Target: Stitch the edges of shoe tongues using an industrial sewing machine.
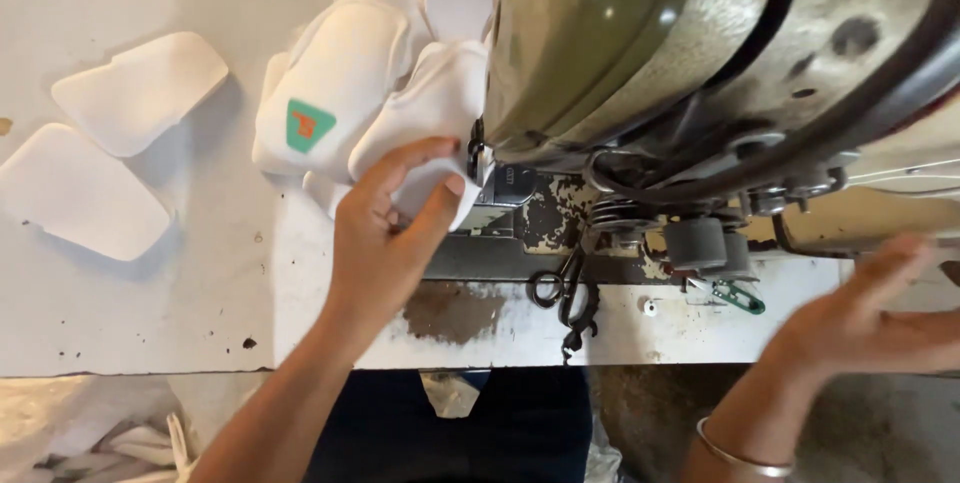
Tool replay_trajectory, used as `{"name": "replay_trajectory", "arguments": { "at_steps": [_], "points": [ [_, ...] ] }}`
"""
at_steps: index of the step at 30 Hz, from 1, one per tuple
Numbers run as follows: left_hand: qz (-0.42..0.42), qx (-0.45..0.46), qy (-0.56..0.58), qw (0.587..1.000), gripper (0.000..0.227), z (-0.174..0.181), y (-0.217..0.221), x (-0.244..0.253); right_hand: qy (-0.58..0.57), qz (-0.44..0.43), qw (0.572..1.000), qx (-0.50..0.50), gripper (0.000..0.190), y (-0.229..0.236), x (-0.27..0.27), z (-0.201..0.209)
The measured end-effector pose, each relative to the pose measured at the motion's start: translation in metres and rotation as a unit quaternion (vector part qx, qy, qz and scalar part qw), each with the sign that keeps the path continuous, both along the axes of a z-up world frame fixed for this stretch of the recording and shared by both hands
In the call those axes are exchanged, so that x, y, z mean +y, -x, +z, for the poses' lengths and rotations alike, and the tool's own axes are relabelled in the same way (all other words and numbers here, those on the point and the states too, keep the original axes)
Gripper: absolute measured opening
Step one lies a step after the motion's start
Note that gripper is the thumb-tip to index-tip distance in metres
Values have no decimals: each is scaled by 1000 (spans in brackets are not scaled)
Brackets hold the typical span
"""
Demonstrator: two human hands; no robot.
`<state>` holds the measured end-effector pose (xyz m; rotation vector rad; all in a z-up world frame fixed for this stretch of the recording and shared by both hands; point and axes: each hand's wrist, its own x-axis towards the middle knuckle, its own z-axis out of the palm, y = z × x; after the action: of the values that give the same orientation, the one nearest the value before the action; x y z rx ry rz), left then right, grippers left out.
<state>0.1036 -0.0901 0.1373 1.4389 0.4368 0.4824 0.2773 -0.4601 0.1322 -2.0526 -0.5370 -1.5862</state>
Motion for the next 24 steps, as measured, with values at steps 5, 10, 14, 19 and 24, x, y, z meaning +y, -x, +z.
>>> {"name": "replay_trajectory", "arguments": {
  "at_steps": [5, 10, 14, 19, 24],
  "points": [
    [-80, -98, 34, 991, 31, -30, -10, 19, 123, -54, 989, -67, 20, 2, -9, -50],
    [-43, -59, 40, 997, 46, -24, 4, 6, 38, -25, 997, 68, 24, 15, -13, -27],
    [0, -58, -21, 998, 55, -35, 24, -9, -129, 81, 967, 206, 21, 43, 1, -5],
    [30, -58, -52, 996, 50, -59, 57, -22, -110, 224, 944, 215, 18, 106, 53, 15],
    [57, 2, -4, 998, 35, -106, 95, -17, -77, 356, 856, 367, 15, 151, 77, -17]
  ]
}}
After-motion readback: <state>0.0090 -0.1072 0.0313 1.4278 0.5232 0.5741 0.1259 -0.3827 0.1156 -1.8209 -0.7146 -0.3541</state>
